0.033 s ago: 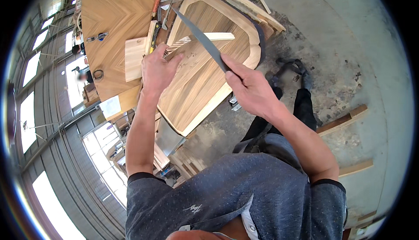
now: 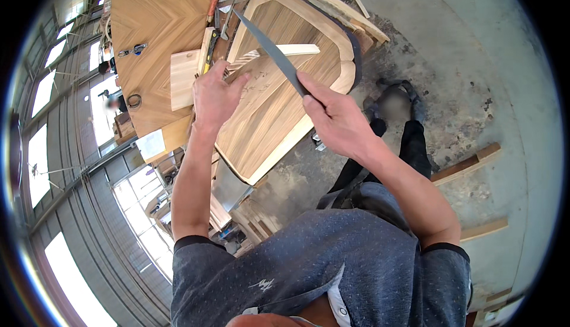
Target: The person secures a wooden board to a frame using a ratchet strap and a mallet. They then use a file to smooth the edges of the wooden board and a cloth to wipe the surface.
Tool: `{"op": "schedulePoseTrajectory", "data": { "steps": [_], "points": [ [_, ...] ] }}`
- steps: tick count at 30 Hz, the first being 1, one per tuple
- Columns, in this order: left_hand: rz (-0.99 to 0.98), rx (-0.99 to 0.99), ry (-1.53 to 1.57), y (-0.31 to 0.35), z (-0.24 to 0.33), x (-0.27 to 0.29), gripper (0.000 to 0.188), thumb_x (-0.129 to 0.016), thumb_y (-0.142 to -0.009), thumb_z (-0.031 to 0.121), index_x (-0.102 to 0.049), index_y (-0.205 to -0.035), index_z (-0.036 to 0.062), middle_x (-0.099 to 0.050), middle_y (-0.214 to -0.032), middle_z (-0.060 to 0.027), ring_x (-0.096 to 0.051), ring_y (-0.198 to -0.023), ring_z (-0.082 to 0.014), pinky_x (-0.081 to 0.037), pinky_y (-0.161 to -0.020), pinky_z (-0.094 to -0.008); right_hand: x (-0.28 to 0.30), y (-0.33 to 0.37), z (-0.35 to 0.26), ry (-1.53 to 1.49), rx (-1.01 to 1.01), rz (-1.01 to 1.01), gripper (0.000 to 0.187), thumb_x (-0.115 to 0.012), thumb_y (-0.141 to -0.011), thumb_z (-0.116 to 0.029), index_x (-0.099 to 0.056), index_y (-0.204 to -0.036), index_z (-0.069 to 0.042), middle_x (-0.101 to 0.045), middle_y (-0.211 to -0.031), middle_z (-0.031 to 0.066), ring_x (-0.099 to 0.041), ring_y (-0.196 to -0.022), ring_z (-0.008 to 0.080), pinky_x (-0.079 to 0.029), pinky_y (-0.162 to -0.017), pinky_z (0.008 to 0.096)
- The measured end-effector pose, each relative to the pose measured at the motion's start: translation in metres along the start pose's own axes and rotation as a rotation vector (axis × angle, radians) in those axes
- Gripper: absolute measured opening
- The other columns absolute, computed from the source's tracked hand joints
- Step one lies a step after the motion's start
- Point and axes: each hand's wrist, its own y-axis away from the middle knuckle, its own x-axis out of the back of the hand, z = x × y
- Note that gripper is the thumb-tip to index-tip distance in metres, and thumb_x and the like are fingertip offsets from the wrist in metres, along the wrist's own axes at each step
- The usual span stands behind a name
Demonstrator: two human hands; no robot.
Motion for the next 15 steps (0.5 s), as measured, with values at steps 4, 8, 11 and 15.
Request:
{"op": "schedulePoseTrajectory", "data": {
  "steps": [4,8,11,15],
  "points": [
    [0.008,0.019,0.030,0.001,0.002,-0.002,0.036,-0.085,-0.083,0.034,-0.069,-0.096,0.0038,-0.063,-0.061,-0.0142,-0.066,-0.059,-0.0325,-0.050,-0.059,-0.0428,-0.014,-0.024,0.004,0.025,0.057,0.064,0.047,-0.049,-0.108,-0.018,-0.050,-0.151,0.000,-0.070,-0.126,0.0210,-0.067,-0.111,0.0202,-0.048,-0.102,0.0299],
    [0.008,0.044,0.024,0.001,0.001,-0.005,0.034,-0.085,-0.083,0.032,-0.070,-0.094,0.0036,-0.066,-0.064,-0.0148,-0.067,-0.059,-0.0318,-0.051,-0.060,-0.0411,-0.015,-0.040,-0.011,0.048,-0.043,0.026,0.046,-0.048,-0.108,-0.020,-0.051,-0.151,-0.002,-0.072,-0.107,0.0162,-0.066,-0.097,0.0166,-0.050,-0.092,0.0295],
    [-0.001,0.068,0.046,0.002,0.005,0.001,0.033,-0.086,-0.083,0.031,-0.070,-0.093,0.0033,-0.066,-0.066,-0.0150,-0.066,-0.059,-0.0313,-0.051,-0.060,-0.0400,-0.014,-0.057,-0.002,-0.059,-0.130,0.070,0.046,-0.048,-0.108,-0.022,-0.052,-0.151,-0.004,-0.068,-0.093,0.0095,-0.060,-0.084,0.0122,-0.050,-0.082,0.0284],
    [0.053,0.017,0.056,0.002,0.001,-0.004,0.033,-0.086,-0.083,0.030,-0.069,-0.091,0.0028,-0.065,-0.063,-0.0145,-0.064,-0.056,-0.0309,-0.049,-0.057,-0.0397,-0.017,-0.062,-0.008,-0.038,-0.086,0.087,0.044,-0.048,-0.109,-0.015,-0.053,-0.153,-0.010,-0.057,-0.083,-0.0042,-0.048,-0.075,0.0042,-0.045,-0.071,0.0218]
  ]
}}
